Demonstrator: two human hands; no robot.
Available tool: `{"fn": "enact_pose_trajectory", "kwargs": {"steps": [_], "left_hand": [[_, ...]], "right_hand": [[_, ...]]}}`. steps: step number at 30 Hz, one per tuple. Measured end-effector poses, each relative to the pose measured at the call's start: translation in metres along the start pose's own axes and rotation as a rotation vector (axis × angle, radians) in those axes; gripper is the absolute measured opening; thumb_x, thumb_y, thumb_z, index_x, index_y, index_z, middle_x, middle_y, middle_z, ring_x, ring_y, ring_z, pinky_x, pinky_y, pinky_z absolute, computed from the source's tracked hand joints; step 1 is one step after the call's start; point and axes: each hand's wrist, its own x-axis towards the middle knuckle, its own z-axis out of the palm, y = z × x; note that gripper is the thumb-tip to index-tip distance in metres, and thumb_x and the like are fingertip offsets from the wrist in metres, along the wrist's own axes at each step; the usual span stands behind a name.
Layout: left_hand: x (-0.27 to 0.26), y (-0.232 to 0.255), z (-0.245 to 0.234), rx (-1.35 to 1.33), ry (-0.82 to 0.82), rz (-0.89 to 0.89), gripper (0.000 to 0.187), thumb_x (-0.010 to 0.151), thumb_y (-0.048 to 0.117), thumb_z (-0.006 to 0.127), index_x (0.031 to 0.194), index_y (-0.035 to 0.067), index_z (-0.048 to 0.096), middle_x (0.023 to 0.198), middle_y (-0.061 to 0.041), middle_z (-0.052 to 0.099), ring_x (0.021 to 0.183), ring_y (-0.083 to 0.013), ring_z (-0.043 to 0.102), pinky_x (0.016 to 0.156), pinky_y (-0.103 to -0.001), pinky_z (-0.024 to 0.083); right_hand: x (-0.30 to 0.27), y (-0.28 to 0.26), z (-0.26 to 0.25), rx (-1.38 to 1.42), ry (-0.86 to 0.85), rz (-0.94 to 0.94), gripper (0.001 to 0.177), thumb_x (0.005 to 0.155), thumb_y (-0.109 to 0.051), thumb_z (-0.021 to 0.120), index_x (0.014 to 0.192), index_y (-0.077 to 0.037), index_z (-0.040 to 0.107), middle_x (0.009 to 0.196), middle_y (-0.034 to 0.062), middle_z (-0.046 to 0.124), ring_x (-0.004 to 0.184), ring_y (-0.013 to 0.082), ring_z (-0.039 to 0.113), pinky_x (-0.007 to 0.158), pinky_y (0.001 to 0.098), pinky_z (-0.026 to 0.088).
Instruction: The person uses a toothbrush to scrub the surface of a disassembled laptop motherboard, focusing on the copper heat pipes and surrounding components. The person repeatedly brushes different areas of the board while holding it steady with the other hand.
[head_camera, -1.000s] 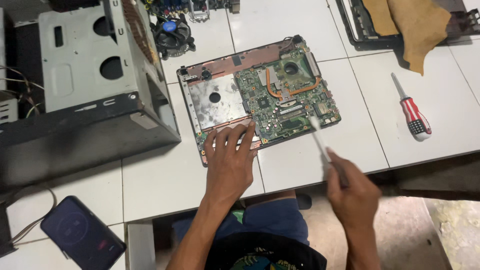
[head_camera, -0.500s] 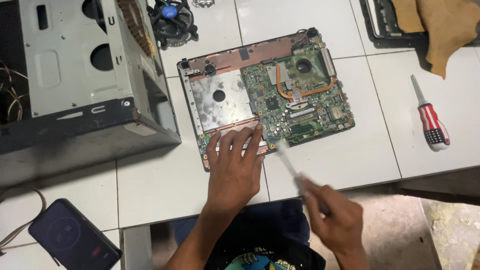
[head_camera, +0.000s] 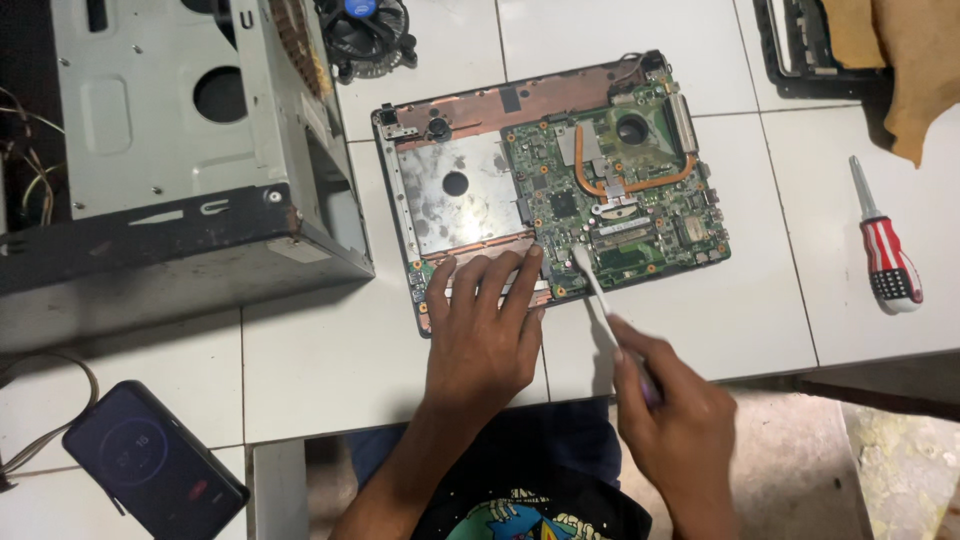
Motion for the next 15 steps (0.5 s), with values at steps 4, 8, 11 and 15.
{"fn": "enact_pose_trajectory", "kwargs": {"steps": [4, 8, 11, 15], "left_hand": [[-0.001, -0.001, 0.0, 0.016, 0.007, 0.003, 0.051, 0.098, 0.028, 0.066, 0.146, 0.01, 0.062, 0.133, -0.006, 0.064, 0.121, -0.0283, 0.057, 0.117, -0.055, 0.035], [0.001, 0.001, 0.001, -0.004, -0.002, 0.0, 0.052, 0.099, 0.029, 0.065, 0.147, 0.01, 0.06, 0.134, -0.006, 0.063, 0.121, -0.0282, 0.056, 0.117, -0.056, 0.034], [0.0, 0.001, 0.0, 0.007, -0.012, -0.004, 0.051, 0.099, 0.028, 0.064, 0.147, 0.01, 0.061, 0.133, -0.007, 0.063, 0.121, -0.0288, 0.056, 0.117, -0.056, 0.034], [-0.001, 0.002, 0.005, 0.026, -0.039, -0.003, 0.054, 0.1, 0.031, 0.065, 0.15, 0.01, 0.058, 0.136, -0.006, 0.062, 0.124, -0.0299, 0.054, 0.119, -0.057, 0.032]], "right_hand": [[0.009, -0.001, 0.012, 0.065, 0.033, 0.015, 0.027, 0.102, -0.016, 0.064, 0.125, -0.022, 0.078, 0.075, -0.0028, 0.072, 0.046, 0.0135, 0.041, 0.051, 0.0288, 0.043], [-0.005, -0.002, -0.006, -0.025, -0.041, 0.047, 0.03, 0.101, -0.024, 0.063, 0.127, -0.026, 0.077, 0.073, -0.0031, 0.074, 0.044, 0.0147, 0.048, 0.051, 0.0318, 0.045], [-0.002, 0.001, 0.002, 0.035, -0.038, 0.044, 0.029, 0.101, -0.023, 0.065, 0.128, -0.023, 0.077, 0.074, -0.0019, 0.075, 0.043, 0.0112, 0.042, 0.048, 0.0294, 0.042], [0.01, 0.006, 0.019, -0.071, 0.032, 0.003, 0.031, 0.101, -0.017, 0.067, 0.128, -0.028, 0.077, 0.08, -0.001, 0.076, 0.049, 0.0265, 0.054, 0.054, 0.0383, 0.05]]}}
